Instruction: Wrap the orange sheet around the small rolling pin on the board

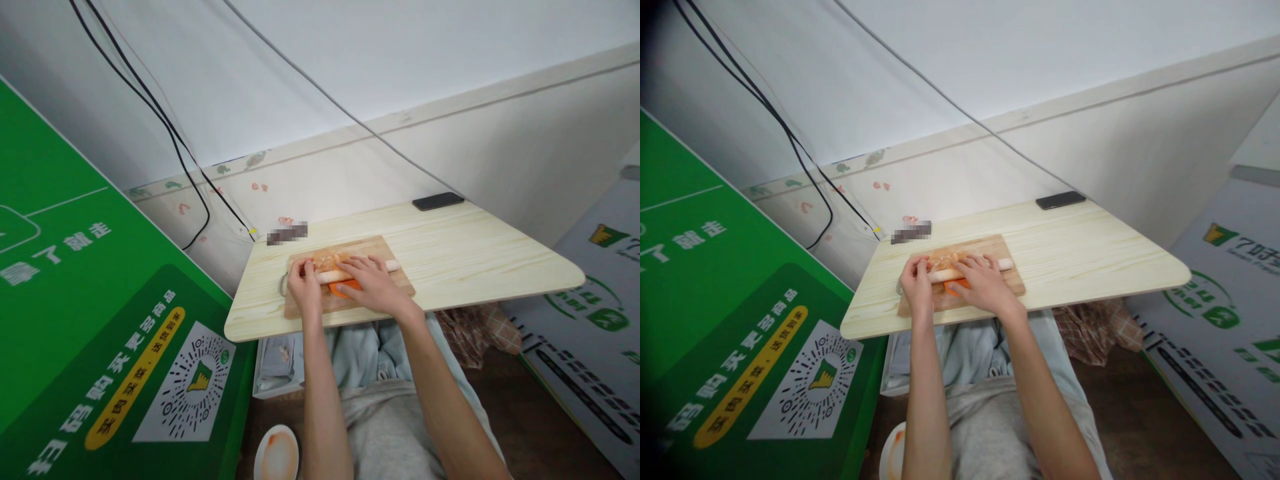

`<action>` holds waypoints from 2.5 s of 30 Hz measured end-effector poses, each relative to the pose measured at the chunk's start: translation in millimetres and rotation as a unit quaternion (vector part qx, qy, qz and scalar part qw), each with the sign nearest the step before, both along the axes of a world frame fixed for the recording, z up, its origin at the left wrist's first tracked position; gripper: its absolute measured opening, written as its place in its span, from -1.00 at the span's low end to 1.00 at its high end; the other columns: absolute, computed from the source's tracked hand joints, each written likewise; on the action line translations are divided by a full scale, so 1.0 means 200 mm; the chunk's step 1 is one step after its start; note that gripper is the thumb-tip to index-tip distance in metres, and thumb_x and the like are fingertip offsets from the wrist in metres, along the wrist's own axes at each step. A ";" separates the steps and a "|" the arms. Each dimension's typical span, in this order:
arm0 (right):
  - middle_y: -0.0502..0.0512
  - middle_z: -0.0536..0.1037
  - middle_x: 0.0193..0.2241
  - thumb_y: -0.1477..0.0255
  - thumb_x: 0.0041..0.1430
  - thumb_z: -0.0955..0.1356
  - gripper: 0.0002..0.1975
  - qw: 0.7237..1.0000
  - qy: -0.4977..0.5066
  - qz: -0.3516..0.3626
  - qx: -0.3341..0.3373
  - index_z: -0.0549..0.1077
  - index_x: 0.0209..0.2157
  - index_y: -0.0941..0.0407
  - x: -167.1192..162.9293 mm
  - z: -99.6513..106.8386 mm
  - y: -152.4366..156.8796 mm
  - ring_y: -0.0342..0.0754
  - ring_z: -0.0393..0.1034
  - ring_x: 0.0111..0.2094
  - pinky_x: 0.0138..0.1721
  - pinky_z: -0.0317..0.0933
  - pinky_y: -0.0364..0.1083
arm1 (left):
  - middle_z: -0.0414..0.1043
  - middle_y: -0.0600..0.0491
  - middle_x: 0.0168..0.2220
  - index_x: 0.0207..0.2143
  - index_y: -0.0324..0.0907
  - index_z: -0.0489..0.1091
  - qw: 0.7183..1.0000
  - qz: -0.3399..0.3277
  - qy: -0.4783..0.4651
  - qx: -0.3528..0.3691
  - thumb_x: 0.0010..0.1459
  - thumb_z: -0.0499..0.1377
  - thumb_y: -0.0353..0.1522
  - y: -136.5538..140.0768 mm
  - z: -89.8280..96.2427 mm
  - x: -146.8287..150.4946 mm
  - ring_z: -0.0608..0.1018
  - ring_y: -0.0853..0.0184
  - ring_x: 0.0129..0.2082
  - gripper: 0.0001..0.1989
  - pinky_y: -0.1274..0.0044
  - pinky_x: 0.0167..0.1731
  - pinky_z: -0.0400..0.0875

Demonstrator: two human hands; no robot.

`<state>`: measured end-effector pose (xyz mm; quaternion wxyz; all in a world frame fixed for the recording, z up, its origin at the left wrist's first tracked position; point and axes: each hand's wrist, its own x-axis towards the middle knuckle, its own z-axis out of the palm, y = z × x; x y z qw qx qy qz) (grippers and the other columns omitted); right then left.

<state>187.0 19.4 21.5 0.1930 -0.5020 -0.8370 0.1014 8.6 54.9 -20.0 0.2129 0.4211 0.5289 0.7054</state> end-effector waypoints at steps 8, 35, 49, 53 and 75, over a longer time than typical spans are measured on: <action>0.26 0.47 0.45 0.19 0.57 0.32 -0.48 0.999 0.018 -0.030 0.041 0.49 0.42 0.06 -0.04 -0.03 0.04 0.25 0.20 0.52 0.50 -0.07 0.28 | 0.60 0.06 -0.34 -0.28 -0.13 0.57 1.000 -0.001 0.000 0.000 0.27 0.21 -0.25 0.00 0.00 0.01 0.63 0.27 -0.31 -0.82 0.44 -0.14 0.53; 0.28 0.50 0.42 0.11 0.58 0.30 -0.40 1.000 0.005 0.007 0.014 0.40 0.49 0.05 0.01 -0.01 -0.03 0.24 0.27 0.46 0.49 -0.06 0.26 | 0.60 0.05 -0.32 -0.29 -0.12 0.57 1.000 -0.003 -0.002 0.004 0.26 0.21 -0.23 -0.01 0.00 0.00 0.62 0.26 -0.31 -0.81 0.43 -0.14 0.53; 0.27 0.50 0.43 0.17 0.56 0.32 -0.46 0.999 0.012 -0.016 0.036 0.46 0.44 0.03 -0.02 -0.02 0.00 0.24 0.29 0.44 0.47 -0.04 0.28 | 0.60 0.06 -0.34 -0.28 -0.12 0.57 1.000 -0.002 0.011 -0.005 0.28 0.20 -0.24 -0.02 0.01 0.00 0.63 0.26 -0.31 -0.81 0.42 -0.14 0.53; 0.26 0.52 0.41 0.14 0.57 0.31 -0.44 1.000 0.011 -0.002 0.023 0.44 0.45 0.01 -0.01 -0.01 -0.01 0.23 0.30 0.44 0.48 -0.04 0.28 | 0.60 0.05 -0.34 -0.28 -0.12 0.56 1.000 -0.002 0.008 -0.005 0.29 0.19 -0.24 -0.02 0.01 0.00 0.64 0.26 -0.31 -0.80 0.43 -0.15 0.54; 0.25 0.51 0.42 0.19 0.56 0.32 -0.49 0.999 0.020 -0.024 0.043 0.48 0.42 0.02 -0.03 -0.02 0.02 0.25 0.31 0.43 0.46 -0.04 0.30 | 0.61 0.04 -0.32 -0.28 -0.12 0.56 1.000 0.002 0.013 -0.006 0.28 0.19 -0.25 -0.02 0.01 0.01 0.64 0.25 -0.29 -0.81 0.42 -0.15 0.54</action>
